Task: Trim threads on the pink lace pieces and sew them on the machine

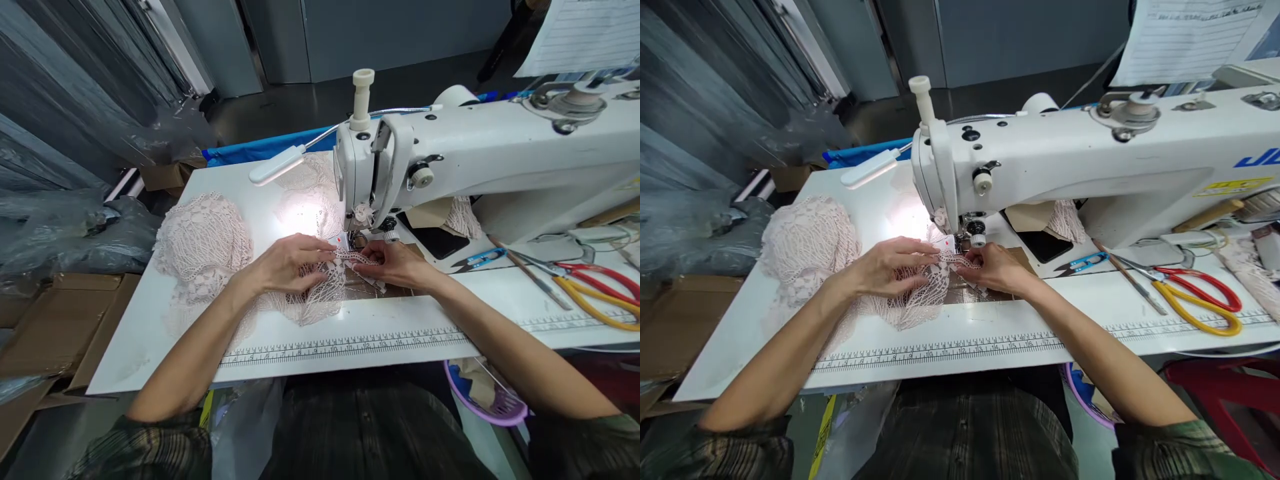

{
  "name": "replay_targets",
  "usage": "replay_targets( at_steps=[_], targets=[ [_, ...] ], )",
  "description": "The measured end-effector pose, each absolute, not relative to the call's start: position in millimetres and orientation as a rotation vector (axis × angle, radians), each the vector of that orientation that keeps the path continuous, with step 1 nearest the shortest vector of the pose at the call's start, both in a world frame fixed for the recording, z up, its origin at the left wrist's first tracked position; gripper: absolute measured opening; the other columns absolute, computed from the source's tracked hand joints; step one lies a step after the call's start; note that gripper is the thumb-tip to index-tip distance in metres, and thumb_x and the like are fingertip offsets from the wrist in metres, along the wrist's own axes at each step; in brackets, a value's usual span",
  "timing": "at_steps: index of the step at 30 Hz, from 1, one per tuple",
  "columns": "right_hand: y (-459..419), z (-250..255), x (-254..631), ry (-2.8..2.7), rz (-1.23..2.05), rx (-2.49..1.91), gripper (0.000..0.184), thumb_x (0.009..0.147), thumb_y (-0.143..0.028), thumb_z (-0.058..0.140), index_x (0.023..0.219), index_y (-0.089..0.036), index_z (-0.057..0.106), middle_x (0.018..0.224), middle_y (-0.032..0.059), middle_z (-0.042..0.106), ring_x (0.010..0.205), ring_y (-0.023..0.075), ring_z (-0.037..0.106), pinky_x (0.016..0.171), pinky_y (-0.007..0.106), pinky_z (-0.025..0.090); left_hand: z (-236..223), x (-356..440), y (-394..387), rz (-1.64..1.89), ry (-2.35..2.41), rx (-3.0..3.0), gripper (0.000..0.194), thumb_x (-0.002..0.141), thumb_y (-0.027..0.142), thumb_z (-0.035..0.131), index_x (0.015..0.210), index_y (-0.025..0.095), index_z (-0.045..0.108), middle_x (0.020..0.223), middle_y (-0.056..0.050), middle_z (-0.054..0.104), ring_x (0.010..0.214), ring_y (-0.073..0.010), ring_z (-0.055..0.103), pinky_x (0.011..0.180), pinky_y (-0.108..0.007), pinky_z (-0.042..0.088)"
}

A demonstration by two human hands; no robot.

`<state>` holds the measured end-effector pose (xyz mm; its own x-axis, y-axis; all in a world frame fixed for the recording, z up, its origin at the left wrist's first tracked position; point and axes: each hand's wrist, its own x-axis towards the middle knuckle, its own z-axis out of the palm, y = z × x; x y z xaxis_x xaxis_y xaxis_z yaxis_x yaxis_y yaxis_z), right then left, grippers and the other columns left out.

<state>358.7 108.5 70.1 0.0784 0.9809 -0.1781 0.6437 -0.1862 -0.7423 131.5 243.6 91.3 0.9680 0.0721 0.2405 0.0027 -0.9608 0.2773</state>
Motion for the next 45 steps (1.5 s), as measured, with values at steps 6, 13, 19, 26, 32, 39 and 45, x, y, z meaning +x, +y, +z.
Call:
replay_targets(
  at_steps=[6, 13, 19, 26, 32, 39, 45],
  targets=[
    [103.6, 72.1, 364.2, -1.531, 0.856, -2.007, 0.029, 0.078, -0.046, 0.063, 0.087, -0.02, 0.069, 0.058, -0.0024, 0.054, 0.05, 0.0106, 0.044, 0.047, 0.025, 0.029, 67.0, 140.3, 208.8, 0.174, 0.212, 2.966, 0.08, 0.085, 0.068, 0.051, 0.143, 0.014, 0.039, 0.151, -0.018, 0.036, 0.137, -0.0345, 0.037, 0.113, -0.057, 0.028],
    [98.2, 72.3, 361.6, -1.523, 0.858, -1.943, 0.036, 0.074, -0.049, 0.066, 0.091, -0.017, 0.067, 0.058, -0.001, 0.056, 0.051, 0.0126, 0.047, 0.046, 0.024, 0.032, 65.8, 139.7, 210.9, 0.127, 0.237, 2.956, 0.099, 0.076, 0.08, 0.048, 0.147, 0.013, 0.029, 0.154, -0.021, 0.026, 0.141, -0.039, 0.027, 0.114, -0.06, 0.018],
    [80.0, 70.4, 336.3, -1.52, 0.646, -1.917, 0.019, 0.078, -0.036, 0.061, 0.085, -0.018, 0.065, 0.063, 0.0004, 0.061, 0.05, 0.0118, 0.046, 0.05, 0.025, 0.033, 70.1, 138.0, 223.7, 0.294, 0.136, 2.885, 0.089, 0.076, 0.077, 0.053, 0.141, 0.017, 0.039, 0.147, -0.019, 0.041, 0.134, -0.0347, 0.04, 0.112, -0.059, 0.028],
    [66.9, 64.9, 327.0, -1.501, 0.52, -1.87, 0.023, 0.085, -0.035, 0.055, 0.093, -0.018, 0.069, 0.073, 0.0032, 0.067, 0.058, 0.0149, 0.057, 0.056, 0.027, 0.04, 63.0, 141.2, 216.8, 0.173, 0.213, 2.999, 0.084, 0.086, 0.07, 0.044, 0.145, 0.01, 0.033, 0.152, -0.019, 0.034, 0.14, -0.0339, 0.032, 0.116, -0.056, 0.02],
    [57.4, 60.5, 312.7, -1.713, 0.267, -1.786, 0.023, 0.091, -0.028, 0.052, 0.1, -0.019, 0.071, 0.09, 0.0068, 0.07, 0.075, 0.0178, 0.064, 0.063, 0.027, 0.044, 77.9, 135.8, 212.5, 0.228, 0.142, 3.022, 0.083, 0.084, 0.068, 0.051, 0.142, 0.01, 0.037, 0.148, -0.022, 0.038, 0.137, -0.0376, 0.037, 0.112, -0.062, 0.025],
    [66.2, 68.2, 308.9, -2.055, 0.153, -1.821, 0.026, 0.092, -0.029, 0.049, 0.09, -0.017, 0.072, 0.087, 0.0083, 0.068, 0.069, 0.0163, 0.059, 0.054, 0.026, 0.033, 75.0, 145.9, 204.4, 0.501, -0.195, 2.99, 0.02, 0.093, 0.027, 0.052, 0.101, 0.011, 0.062, 0.102, -0.013, 0.068, 0.097, -0.0225, 0.064, 0.089, -0.04, 0.053],
    [98.4, 75.7, 356.6, -2.092, 0.31, -1.727, 0.028, 0.091, -0.032, 0.05, 0.107, -0.021, 0.071, 0.094, 0.0063, 0.066, 0.068, 0.0148, 0.057, 0.061, 0.026, 0.041, 58.2, 144.4, 203.1, 0.593, -0.13, 2.985, 0.02, 0.094, 0.019, 0.048, 0.085, 0.017, 0.066, 0.095, -0.006, 0.072, 0.085, -0.0166, 0.065, 0.084, -0.036, 0.052]
  ],
)
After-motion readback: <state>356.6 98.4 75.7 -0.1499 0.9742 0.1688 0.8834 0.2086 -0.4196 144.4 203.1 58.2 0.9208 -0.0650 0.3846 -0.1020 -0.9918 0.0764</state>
